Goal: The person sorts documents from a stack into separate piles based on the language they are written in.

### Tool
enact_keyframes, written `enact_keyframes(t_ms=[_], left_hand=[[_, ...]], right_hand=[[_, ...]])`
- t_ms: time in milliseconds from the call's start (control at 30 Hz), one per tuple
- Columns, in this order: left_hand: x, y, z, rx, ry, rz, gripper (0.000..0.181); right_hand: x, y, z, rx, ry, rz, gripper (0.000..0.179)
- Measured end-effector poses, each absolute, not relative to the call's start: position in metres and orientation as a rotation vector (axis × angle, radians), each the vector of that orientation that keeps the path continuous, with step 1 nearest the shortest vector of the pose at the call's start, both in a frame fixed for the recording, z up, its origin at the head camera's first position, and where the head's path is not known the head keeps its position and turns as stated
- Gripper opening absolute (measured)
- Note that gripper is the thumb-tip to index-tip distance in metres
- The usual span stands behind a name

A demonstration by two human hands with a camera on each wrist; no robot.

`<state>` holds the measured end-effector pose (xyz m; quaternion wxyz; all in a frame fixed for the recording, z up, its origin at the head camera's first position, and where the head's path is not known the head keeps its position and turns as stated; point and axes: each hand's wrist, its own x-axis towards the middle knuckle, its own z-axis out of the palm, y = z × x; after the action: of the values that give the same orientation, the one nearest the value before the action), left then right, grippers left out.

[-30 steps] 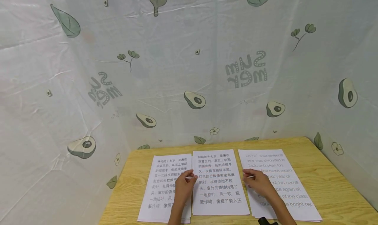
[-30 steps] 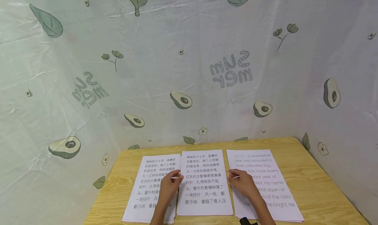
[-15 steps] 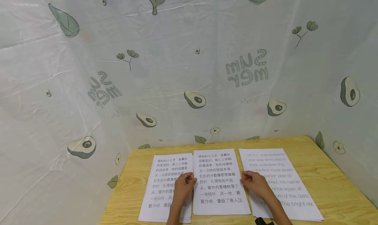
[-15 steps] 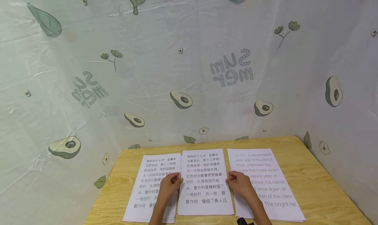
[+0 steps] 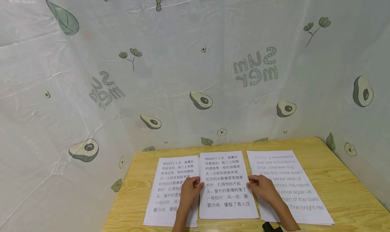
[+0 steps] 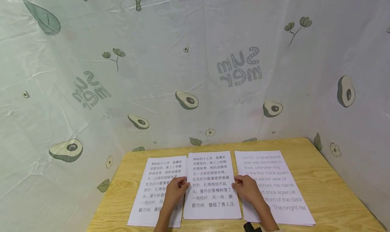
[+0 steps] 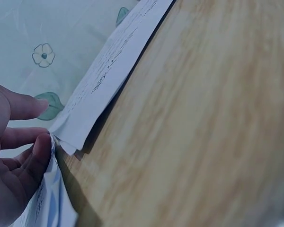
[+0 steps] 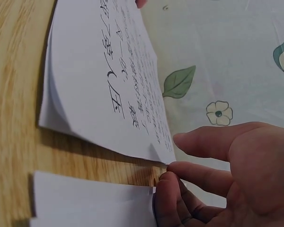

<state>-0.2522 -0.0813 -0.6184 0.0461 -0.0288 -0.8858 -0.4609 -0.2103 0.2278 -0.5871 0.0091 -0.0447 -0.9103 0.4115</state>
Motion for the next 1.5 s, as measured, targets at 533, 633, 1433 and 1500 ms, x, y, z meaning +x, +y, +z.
enact_keyframes(t_ms=[533, 633, 1433, 1500], left_hand=[[-0.2512, -0.0799, -0.6172, -0.098, -2.692, -1.461, 0.037], [-0.2510, -0.0795, -0.6153, -0.118, -2.675, -1.475, 0.037], [-0.2469, -0.0720, -0.6116, -0.112, -2.625, -1.577, 0.043], [-0.2474, -0.0713, -0.6109, -0.109, -2.616, -1.584, 0.043]], right_hand=[[-0.2067, 0.2260, -0.5833, -0.136, -2.806, 1.334, 0.044], [-0.2065, 0.2249, -0.5820, -0.128, -2.788, 1.352, 0.044], [-0.2073, 0.2255, -0.5822, -0.163, -2.734, 1.408, 0.049], [-0.2075, 0.2259, -0.5816, -0.161, -2.727, 1.406, 0.048]])
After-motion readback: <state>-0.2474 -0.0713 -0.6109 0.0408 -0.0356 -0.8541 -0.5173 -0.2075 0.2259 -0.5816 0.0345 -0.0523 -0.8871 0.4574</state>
